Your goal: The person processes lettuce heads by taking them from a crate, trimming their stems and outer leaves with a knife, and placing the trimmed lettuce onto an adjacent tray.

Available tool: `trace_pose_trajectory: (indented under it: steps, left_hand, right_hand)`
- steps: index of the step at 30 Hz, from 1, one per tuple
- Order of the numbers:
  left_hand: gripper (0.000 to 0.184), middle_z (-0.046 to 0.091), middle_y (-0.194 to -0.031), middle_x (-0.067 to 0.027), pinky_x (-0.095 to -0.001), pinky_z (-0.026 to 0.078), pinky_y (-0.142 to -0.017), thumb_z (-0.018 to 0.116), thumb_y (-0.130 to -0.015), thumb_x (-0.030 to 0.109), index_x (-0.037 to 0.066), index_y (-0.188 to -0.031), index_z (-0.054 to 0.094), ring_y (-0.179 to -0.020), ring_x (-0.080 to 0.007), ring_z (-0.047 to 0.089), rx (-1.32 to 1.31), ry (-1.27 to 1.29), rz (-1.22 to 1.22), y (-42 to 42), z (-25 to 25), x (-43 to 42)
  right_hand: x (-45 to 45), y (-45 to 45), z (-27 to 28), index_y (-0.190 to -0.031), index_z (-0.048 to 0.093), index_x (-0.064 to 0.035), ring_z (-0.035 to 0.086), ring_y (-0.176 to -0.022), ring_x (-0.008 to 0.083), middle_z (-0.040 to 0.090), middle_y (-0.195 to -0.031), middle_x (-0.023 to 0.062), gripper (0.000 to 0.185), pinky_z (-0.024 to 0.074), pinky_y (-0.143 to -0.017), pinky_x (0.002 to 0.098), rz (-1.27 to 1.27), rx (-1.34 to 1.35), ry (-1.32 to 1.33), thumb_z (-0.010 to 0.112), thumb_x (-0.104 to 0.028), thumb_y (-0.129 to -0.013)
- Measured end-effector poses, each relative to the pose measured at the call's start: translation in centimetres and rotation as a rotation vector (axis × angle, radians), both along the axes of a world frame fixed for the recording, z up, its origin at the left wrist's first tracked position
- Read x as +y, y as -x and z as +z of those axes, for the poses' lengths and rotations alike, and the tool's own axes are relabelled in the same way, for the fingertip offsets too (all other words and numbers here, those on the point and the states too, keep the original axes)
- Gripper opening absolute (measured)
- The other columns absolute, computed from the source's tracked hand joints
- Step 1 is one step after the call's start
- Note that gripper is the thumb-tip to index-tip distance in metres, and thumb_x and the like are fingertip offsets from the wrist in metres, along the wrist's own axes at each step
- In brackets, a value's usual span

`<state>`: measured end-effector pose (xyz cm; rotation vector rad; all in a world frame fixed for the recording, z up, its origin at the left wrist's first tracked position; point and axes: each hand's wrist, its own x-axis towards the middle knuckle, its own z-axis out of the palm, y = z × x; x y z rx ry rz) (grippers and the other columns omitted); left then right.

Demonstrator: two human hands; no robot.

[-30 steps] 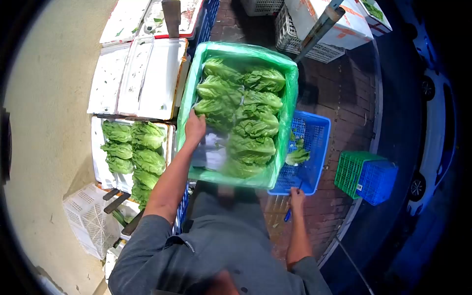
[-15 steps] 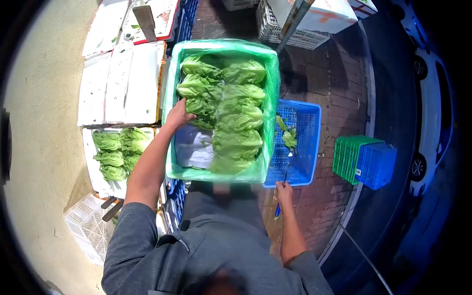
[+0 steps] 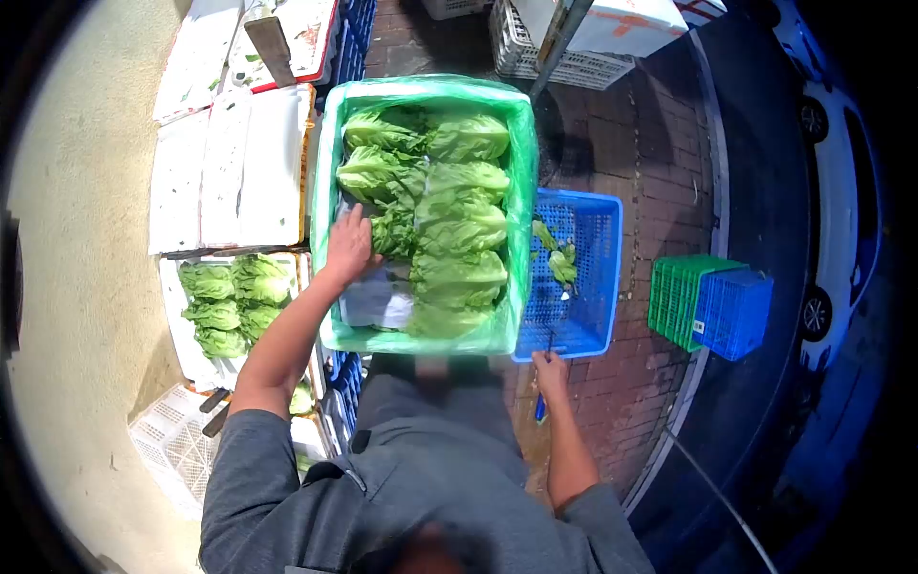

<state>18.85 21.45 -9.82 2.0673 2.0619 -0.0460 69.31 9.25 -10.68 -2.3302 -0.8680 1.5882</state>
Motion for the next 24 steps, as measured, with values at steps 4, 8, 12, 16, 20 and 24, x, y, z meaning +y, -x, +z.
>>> trace_pose_trajectory:
  steps: [4, 8, 12, 16, 20, 24]
  left_hand:
    - [0.085, 0.062, -0.109, -0.0183, -0.0488, 0.041, -0.089, 0.085, -0.066, 0.038, 0.004, -0.133, 0.045, -0.104, -0.0338, 0.060, -0.041, 0.161, 0.027, -1.1, 2.2, -0.3]
    - [0.080, 0.065, -0.107, -0.0174, -0.0483, 0.043, -0.090, 0.083, -0.068, 0.034, 0.004, -0.133, 0.048, -0.099, -0.0366, 0.063, -0.170, 0.168, 0.211, -1.4, 6.1, -1.0]
    - [0.049, 0.069, -0.107, -0.0144, -0.0381, 0.052, -0.086, 0.079, -0.077, 0.027, 0.002, -0.116, 0.063, -0.098, -0.0269, 0.065, -1.013, 0.255, 0.577, -0.8, 11.2, -3.2]
    - [0.045, 0.066, -0.114, -0.0140, -0.0429, 0.052, -0.094, 0.070, -0.089, 0.025, 0.000, -0.124, 0.057, -0.104, -0.0266, 0.064, -1.910, 0.425, 1.143, -3.7, 10.1, -6.1]
    - [0.045, 0.062, -0.127, -0.0101, -0.0513, 0.049, -0.097, 0.061, -0.095, 0.038, 0.011, -0.131, 0.056, -0.113, -0.0300, 0.060, -2.333, 0.300, 1.287, -9.3, 9.5, -6.8]
    - [0.053, 0.059, -0.132, -0.0117, -0.0518, 0.047, -0.098, 0.039, -0.101, 0.049, 0.010, -0.135, 0.052, -0.116, -0.0310, 0.058, -2.405, 0.263, 1.522, -14.2, 10.2, -6.2]
  right_hand:
    - [0.5, 0.1, 0.4, -0.090, 0.065, -0.0055, 0.052, -0.056, 0.0124, 0.054, -0.069, -0.0006, 0.025, 0.0483, -0.045, 0.0312, 0.009, 0.049, 0.020, 0.070, -0.030, -0.086]
    - [0.7, -0.1, -0.2, -0.091, 0.062, -0.0052, 0.050, -0.052, 0.0111, 0.055, -0.071, 0.0012, 0.026, 0.0457, -0.043, 0.0289, 0.085, 0.071, -0.002, 0.068, -0.031, -0.089]
    - [2.1, 1.2, 0.7, -0.096, 0.059, -0.0048, 0.047, -0.047, 0.0104, 0.057, -0.077, 0.0047, 0.027, 0.0421, -0.041, 0.0275, 0.138, 0.157, -0.064, 0.061, -0.032, -0.095]
    - [4.2, 4.5, 2.8, -0.112, 0.061, -0.0058, 0.049, -0.050, 0.0100, 0.060, -0.082, 0.0063, 0.034, 0.0421, -0.046, 0.0256, 0.088, 0.265, -0.157, 0.052, -0.036, -0.100]
    - [7.0, 9.7, 8.9, -0.125, 0.058, -0.0049, 0.055, -0.064, 0.0113, 0.064, -0.088, 0.0048, 0.037, 0.0458, -0.056, 0.0261, 0.281, 0.247, -0.333, 0.053, -0.031, -0.099]
    - [7.3, 14.1, 13.3, -0.132, 0.055, -0.0044, 0.063, -0.076, 0.0171, 0.068, -0.097, 0.0095, 0.041, 0.0511, -0.066, 0.0308, 0.512, 0.317, -0.730, 0.059, -0.020, -0.095]
